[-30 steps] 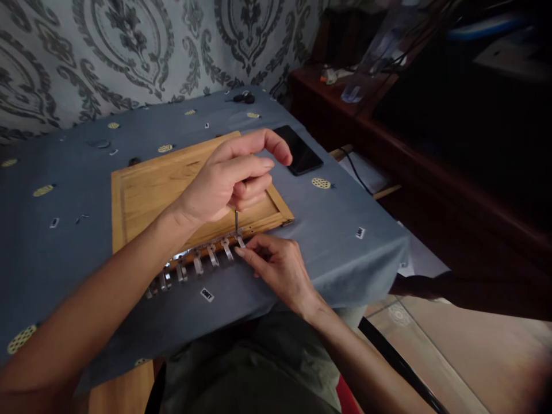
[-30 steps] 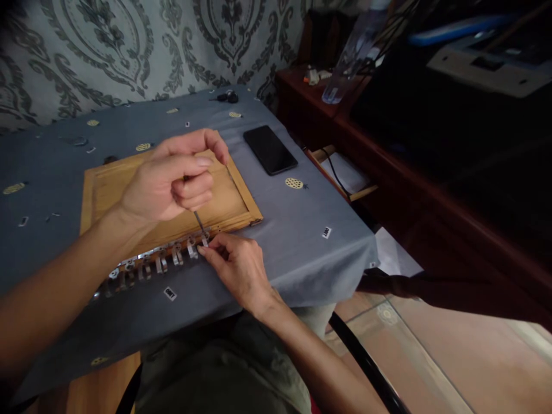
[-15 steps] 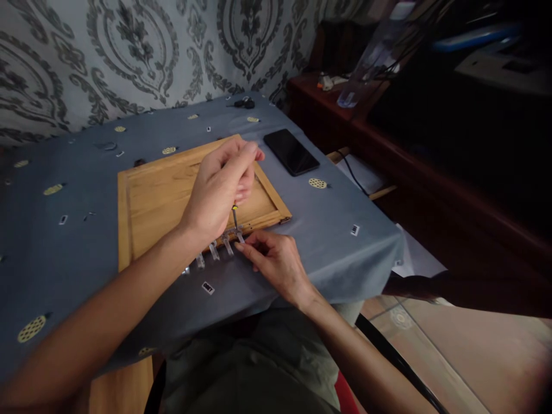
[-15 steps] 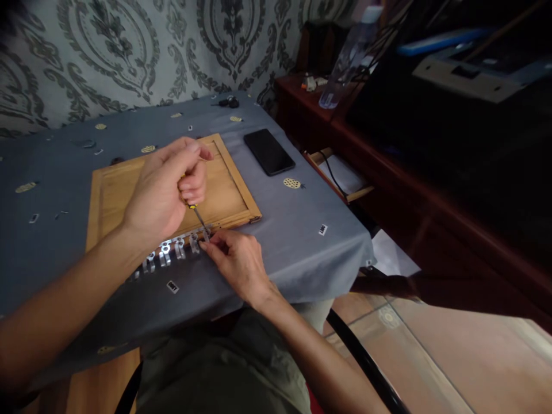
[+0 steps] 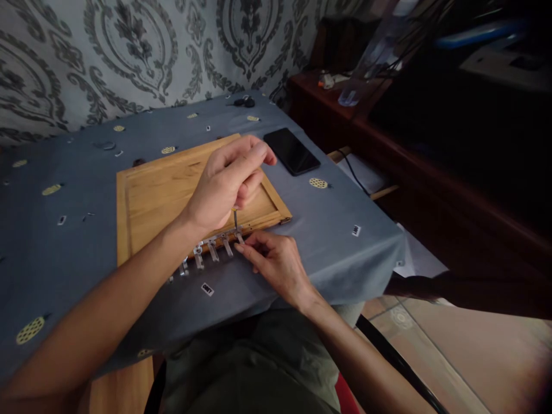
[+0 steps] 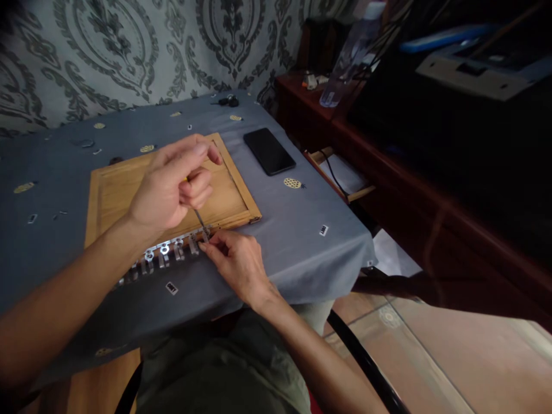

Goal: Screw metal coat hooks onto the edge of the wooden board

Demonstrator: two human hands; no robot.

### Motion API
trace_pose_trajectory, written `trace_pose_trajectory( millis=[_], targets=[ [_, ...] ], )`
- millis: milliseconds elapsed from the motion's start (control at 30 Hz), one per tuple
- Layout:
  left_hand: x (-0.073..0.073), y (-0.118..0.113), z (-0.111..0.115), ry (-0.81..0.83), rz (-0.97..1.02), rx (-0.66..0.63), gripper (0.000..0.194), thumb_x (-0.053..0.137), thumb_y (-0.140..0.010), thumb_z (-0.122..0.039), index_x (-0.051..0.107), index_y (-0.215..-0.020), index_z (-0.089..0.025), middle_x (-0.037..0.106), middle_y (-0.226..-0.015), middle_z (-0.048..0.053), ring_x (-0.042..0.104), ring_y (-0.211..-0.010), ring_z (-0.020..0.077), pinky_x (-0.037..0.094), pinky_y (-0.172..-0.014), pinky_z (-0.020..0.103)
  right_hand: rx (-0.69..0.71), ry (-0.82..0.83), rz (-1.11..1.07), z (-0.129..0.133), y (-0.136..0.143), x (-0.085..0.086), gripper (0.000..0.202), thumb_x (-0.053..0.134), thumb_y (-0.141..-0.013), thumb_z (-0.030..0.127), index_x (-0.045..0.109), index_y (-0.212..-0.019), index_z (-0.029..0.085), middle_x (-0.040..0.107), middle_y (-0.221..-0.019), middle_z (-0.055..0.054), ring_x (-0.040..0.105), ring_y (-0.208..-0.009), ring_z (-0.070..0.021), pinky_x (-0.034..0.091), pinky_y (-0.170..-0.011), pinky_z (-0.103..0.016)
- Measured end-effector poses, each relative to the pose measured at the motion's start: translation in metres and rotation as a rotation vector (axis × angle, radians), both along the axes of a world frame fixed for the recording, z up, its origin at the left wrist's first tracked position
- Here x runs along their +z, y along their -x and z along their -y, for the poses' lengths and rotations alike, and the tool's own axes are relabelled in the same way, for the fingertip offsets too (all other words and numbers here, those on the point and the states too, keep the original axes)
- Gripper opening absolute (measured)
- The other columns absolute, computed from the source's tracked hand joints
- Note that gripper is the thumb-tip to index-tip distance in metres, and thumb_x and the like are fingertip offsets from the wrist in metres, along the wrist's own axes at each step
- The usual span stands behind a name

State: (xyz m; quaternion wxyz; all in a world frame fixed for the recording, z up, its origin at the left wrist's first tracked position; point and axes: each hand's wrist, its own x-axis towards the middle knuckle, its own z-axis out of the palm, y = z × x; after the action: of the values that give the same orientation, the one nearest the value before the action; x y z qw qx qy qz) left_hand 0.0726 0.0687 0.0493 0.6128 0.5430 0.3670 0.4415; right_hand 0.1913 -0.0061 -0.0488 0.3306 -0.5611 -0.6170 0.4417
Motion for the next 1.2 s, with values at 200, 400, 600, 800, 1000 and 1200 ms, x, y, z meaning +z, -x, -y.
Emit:
trace_pose_trajectory(
  millis=[200, 400, 600, 800, 1000, 1200],
  targets=[
    [0.003, 0.005, -0.004, 0.016, 0.008, -0.135, 0.026, 0.049, -0.099, -0.017, 0.055, -0.074, -0.018, 0.026, -0.044, -0.012, 0.019, -0.033, 0.0023, 0.018, -0.038, 0.016, 0.007, -0.012, -0.013, 0.0, 0.0, -0.001, 0.023, 0.07, -0.09, 0.035, 0.068, -0.073, 0.02, 0.058, -0.051, 0.004, 0.055, -0.049, -0.0111, 0.037, -0.054, -0.025],
    [0.0, 0.007, -0.002, -0.011, 0.013, -0.052, 0.026, 0.05, -0.098, -0.016, 0.056, -0.073, -0.018, 0.03, -0.043, -0.011, 0.021, -0.036, 0.004, 0.019, -0.038, 0.017, 0.008, -0.026, -0.007, 0.001, -0.001, -0.001, 0.022, 0.069, -0.09, 0.035, 0.068, -0.074, 0.02, 0.059, -0.053, 0.003, 0.055, -0.05, -0.0112, 0.038, -0.055, -0.026],
    [-0.006, -0.002, 0.007, -0.056, 0.014, 0.258, 0.038, 0.061, -0.101, -0.037, 0.054, -0.067, -0.02, 0.037, -0.05, -0.007, 0.034, -0.042, 0.0067, 0.032, -0.043, 0.021, 0.011, -0.046, 0.011, 0.0, -0.001, -0.003, 0.022, 0.068, -0.09, 0.036, 0.069, -0.074, 0.021, 0.058, -0.051, 0.004, 0.054, -0.051, -0.0118, 0.037, -0.055, -0.026],
    [-0.011, -0.004, 0.007, -0.052, 0.018, 0.218, 0.045, 0.055, -0.103, -0.042, 0.051, -0.064, -0.021, 0.027, -0.049, -0.008, 0.021, -0.039, 0.0062, 0.02, -0.039, 0.023, 0.011, -0.048, -0.001, 0.0, 0.0, -0.001, 0.023, 0.068, -0.09, 0.035, 0.068, -0.072, 0.021, 0.057, -0.051, 0.003, 0.053, -0.05, -0.0115, 0.036, -0.054, -0.026],
    [-0.012, -0.004, 0.005, -0.071, 0.044, 0.162, 0.047, 0.053, -0.103, -0.04, 0.051, -0.061, -0.02, 0.025, -0.044, -0.009, 0.015, -0.039, 0.0063, 0.014, -0.039, 0.023, 0.0, -0.05, 0.003, 0.001, 0.0, -0.001, 0.023, 0.07, -0.091, 0.036, 0.069, -0.074, 0.021, 0.057, -0.05, 0.004, 0.054, -0.049, -0.0115, 0.036, -0.053, -0.025],
    [-0.009, -0.003, 0.002, -0.016, 0.019, 0.121, 0.051, 0.058, -0.1, -0.047, 0.051, -0.057, -0.021, 0.023, -0.043, -0.009, 0.014, -0.037, 0.0065, 0.014, -0.038, 0.025, 0.01, -0.055, -0.031, 0.0, -0.001, -0.002, 0.023, 0.069, -0.09, 0.037, 0.069, -0.074, 0.021, 0.058, -0.051, 0.003, 0.055, -0.05, -0.0115, 0.038, -0.053, -0.026]
  ],
)
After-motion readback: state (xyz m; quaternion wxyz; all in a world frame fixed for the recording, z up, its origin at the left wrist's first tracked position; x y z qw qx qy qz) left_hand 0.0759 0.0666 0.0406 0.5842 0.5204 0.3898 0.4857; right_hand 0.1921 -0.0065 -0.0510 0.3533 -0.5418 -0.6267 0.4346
